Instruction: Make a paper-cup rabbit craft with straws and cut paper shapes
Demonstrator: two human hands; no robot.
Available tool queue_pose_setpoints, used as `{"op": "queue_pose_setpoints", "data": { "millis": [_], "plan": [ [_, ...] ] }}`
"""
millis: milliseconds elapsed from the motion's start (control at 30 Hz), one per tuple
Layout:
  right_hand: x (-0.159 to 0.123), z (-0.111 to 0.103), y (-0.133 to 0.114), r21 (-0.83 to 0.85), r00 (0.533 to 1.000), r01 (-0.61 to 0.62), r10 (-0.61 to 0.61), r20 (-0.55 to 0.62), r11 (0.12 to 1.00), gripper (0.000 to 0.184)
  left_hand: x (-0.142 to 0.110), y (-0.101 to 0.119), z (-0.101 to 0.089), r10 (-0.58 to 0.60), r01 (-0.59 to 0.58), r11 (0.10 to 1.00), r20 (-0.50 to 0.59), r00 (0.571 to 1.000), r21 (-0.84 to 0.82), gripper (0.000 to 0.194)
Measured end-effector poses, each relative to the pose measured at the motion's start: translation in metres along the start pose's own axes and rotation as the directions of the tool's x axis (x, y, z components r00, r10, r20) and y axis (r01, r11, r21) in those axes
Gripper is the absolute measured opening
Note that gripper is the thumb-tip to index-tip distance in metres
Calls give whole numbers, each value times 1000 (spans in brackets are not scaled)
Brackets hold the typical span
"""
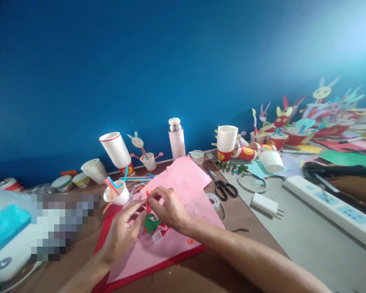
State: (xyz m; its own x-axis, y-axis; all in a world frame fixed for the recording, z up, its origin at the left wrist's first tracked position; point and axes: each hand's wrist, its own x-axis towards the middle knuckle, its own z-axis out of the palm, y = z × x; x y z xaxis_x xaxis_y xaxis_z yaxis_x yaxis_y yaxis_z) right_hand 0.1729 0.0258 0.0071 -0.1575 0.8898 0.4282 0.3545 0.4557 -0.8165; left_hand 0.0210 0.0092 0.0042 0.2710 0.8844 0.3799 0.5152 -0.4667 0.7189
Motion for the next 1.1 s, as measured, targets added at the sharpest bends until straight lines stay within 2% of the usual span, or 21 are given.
{"op": "queue_pose_setpoints", "data": {
  "millis": [133, 267, 400, 833, 967, 1100],
  "plan": [
    [-2, 2, 3, -103, 996, 90, -90, 6, 991, 12, 1, 5, -4, -124, 131, 984, 58, 991, -124, 27],
    [-4, 3, 5, -226, 985, 170, -163, 48, 959, 9, 2, 5, -5, -215, 224, 954, 69, 974, -199, 23],
    [-6, 3, 4, -287, 976, 212, -188, 110, 934, 7, 3, 3, -5, -204, 215, 953, 75, 976, -215, 20],
    [-7, 4, 1, -325, 970, 223, -178, 164, 919, 9, 4, 4, -6, -183, 185, 982, 71, 980, -22, 19],
    [-8, 4, -1, -327, 969, 225, -177, 170, 918, 10, 3, 4, -6, -192, 195, 980, 77, 978, -32, 19],
    [-8, 4, -2, -328, 970, 226, -183, 157, 917, 10, 4, -1, -5, -210, 212, 974, 38, 977, -73, 18]
  ]
}}
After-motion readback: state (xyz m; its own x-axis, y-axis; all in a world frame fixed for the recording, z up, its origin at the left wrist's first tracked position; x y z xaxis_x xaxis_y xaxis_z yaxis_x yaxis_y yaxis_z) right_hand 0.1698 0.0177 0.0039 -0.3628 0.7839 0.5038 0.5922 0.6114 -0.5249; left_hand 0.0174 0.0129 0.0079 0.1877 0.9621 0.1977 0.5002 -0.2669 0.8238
